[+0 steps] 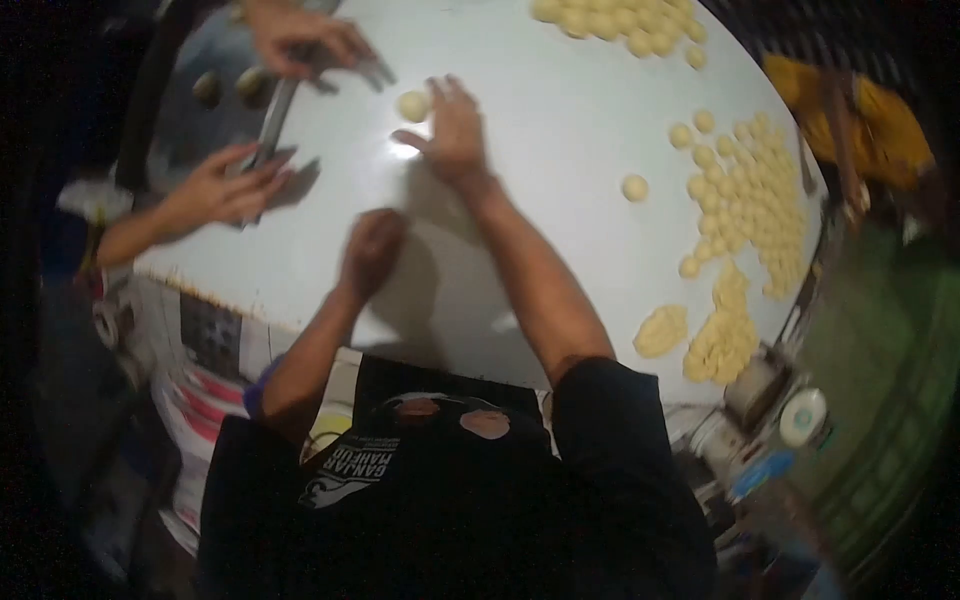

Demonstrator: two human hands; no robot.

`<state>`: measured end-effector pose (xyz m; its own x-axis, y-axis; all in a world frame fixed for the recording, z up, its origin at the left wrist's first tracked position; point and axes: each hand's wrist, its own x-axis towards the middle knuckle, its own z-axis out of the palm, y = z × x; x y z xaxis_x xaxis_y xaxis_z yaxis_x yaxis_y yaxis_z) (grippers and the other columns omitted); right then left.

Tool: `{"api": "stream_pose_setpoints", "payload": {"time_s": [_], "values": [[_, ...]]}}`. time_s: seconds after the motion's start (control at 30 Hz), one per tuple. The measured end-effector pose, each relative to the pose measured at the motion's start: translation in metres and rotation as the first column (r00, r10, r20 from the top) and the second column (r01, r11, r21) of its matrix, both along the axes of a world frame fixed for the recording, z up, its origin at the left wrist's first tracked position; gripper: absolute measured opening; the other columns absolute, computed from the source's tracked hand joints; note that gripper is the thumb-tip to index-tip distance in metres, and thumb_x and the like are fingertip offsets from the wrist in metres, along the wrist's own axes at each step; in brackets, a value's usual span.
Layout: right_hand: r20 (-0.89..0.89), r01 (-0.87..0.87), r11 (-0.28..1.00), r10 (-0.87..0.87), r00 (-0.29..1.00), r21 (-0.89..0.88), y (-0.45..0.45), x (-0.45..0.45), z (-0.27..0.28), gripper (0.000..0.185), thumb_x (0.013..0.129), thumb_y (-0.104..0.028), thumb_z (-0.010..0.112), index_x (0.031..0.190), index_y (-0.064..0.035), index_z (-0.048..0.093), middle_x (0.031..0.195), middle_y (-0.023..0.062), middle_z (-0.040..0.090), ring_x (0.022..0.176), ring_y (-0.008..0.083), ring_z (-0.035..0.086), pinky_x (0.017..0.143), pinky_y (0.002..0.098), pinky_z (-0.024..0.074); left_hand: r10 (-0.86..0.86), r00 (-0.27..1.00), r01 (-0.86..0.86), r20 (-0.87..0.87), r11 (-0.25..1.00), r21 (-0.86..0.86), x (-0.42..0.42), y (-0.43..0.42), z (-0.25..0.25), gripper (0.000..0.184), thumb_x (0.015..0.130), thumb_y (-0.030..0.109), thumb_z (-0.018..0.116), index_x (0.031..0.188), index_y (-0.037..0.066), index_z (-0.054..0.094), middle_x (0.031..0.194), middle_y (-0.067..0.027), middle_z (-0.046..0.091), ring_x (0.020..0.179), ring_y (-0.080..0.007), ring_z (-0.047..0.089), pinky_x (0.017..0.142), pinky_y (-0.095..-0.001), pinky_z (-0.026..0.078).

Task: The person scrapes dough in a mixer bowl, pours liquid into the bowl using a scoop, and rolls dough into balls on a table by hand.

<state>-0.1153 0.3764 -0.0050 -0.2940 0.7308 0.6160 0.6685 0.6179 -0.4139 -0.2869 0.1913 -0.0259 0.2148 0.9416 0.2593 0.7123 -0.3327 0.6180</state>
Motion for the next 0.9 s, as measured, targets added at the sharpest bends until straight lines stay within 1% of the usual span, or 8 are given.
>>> {"api": "stream_pose_setpoints", "payload": {"time_s": [0.13,0.2,0.27,0.4,0.53,0.67,0.77,0.9], "values": [[-0.045,0.018,0.883,-0.045,0.998,-0.469,-0.081,0.050,-0.005,0.045,0.088,-0.022,0.078,0.126,-0.0061,0.060,0.127,0.0186,0.062,0.120,0.0410,0.058,0.101,0.0517,0.0480,0.351,0.936,-0.339,0.008,0.910,-0.239,-0.045,0.036,0.029,0.035,0.101,0.017,0.065,0.131,0.001,0.060,0.133,-0.0207,0.063,0.124,-0.0389,0.057,0.103,-0.0493,0.045],[0.035,0.009,0.826,0.013,0.999,-0.564,-0.136,0.110,0.003,0.038,0.087,-0.016,0.078,0.121,-0.0074,0.063,0.126,0.0184,0.064,0.121,0.0386,0.058,0.102,0.0482,0.0487,0.303,0.875,-0.346,-0.377,0.937,-0.049,-0.028,0.022,0.037,0.058,0.099,0.023,0.070,0.147,0.000,0.050,0.149,-0.0236,0.053,0.141,-0.0416,0.046,0.114,-0.0576,0.033],[0.060,0.083,0.767,-0.057,0.997,-0.636,-0.167,0.188,-0.011,0.026,0.089,-0.013,0.075,0.112,-0.0073,0.067,0.120,0.0165,0.066,0.117,0.0368,0.060,0.101,0.0448,0.0501,0.429,0.851,-0.404,-0.304,0.903,0.144,0.013,0.007,0.046,0.075,0.094,0.030,0.076,0.154,-0.002,0.043,0.157,-0.0262,0.046,0.146,-0.0469,0.039,0.119,-0.0629,0.023],[0.151,0.455,0.782,-0.435,0.888,-0.426,-0.115,0.343,0.046,0.015,0.099,-0.015,0.059,0.104,-0.0027,0.068,0.107,0.0179,0.068,0.102,0.0392,0.063,0.092,0.0462,0.0509,0.094,0.987,-0.090,-0.133,0.995,0.033,0.151,0.012,0.077,0.073,0.081,0.021,0.084,0.147,0.012,0.055,0.152,-0.0208,0.051,0.141,-0.0463,0.044,0.115,-0.0576,0.034],[0.149,0.536,0.832,-0.518,0.842,-0.144,-0.008,0.430,0.093,0.021,0.097,-0.015,0.061,0.112,-0.0040,0.070,0.109,0.0171,0.071,0.104,0.0390,0.064,0.092,0.0477,0.0502,-0.167,0.961,0.160,0.220,0.986,0.050,0.298,0.089,0.101,0.060,0.082,0.003,0.081,0.138,0.004,0.059,0.136,-0.0177,0.062,0.129,-0.0374,0.056,0.108,-0.0468,0.044],[0.065,0.475,0.880,-0.473,0.879,-0.013,0.055,0.467,0.110,0.023,0.094,-0.016,0.068,0.114,-0.0057,0.071,0.113,0.0148,0.072,0.109,0.0349,0.065,0.092,0.0447,0.0515,-0.318,0.948,0.318,-0.020,0.947,0.043,0.394,0.148,0.067,0.047,0.086,0.006,0.078,0.131,0.007,0.064,0.131,-0.0173,0.063,0.125,-0.0378,0.056,0.106,-0.0474,0.047],[-0.023,0.323,0.943,-0.325,0.945,-0.081,0.062,0.462,0.091,0.023,0.091,-0.014,0.072,0.113,-0.0070,0.072,0.119,0.0133,0.071,0.112,0.0315,0.064,0.090,0.0437,0.0531,-0.320,0.946,0.325,0.056,0.938,-0.120,0.372,0.155,0.031,0.030,0.090,0.007,0.072,0.120,0.006,0.066,0.120,-0.0177,0.066,0.112,-0.0400,0.062,0.098,-0.0480,0.051],[0.015,0.206,0.975,-0.205,0.979,-0.088,0.056,0.439,0.029,0.028,0.089,-0.011,0.072,0.117,-0.0093,0.071,0.127,0.0117,0.068,0.113,0.0307,0.064,0.088,0.0429,0.0552,0.253,0.967,-0.252,0.020,0.967,-0.022,0.265,0.174,0.053,0.019,0.102,0.009,0.063,0.120,0.003,0.069,0.115,-0.0131,0.066,0.101,-0.0250,0.065,0.078,-0.0355,0.056]]}}
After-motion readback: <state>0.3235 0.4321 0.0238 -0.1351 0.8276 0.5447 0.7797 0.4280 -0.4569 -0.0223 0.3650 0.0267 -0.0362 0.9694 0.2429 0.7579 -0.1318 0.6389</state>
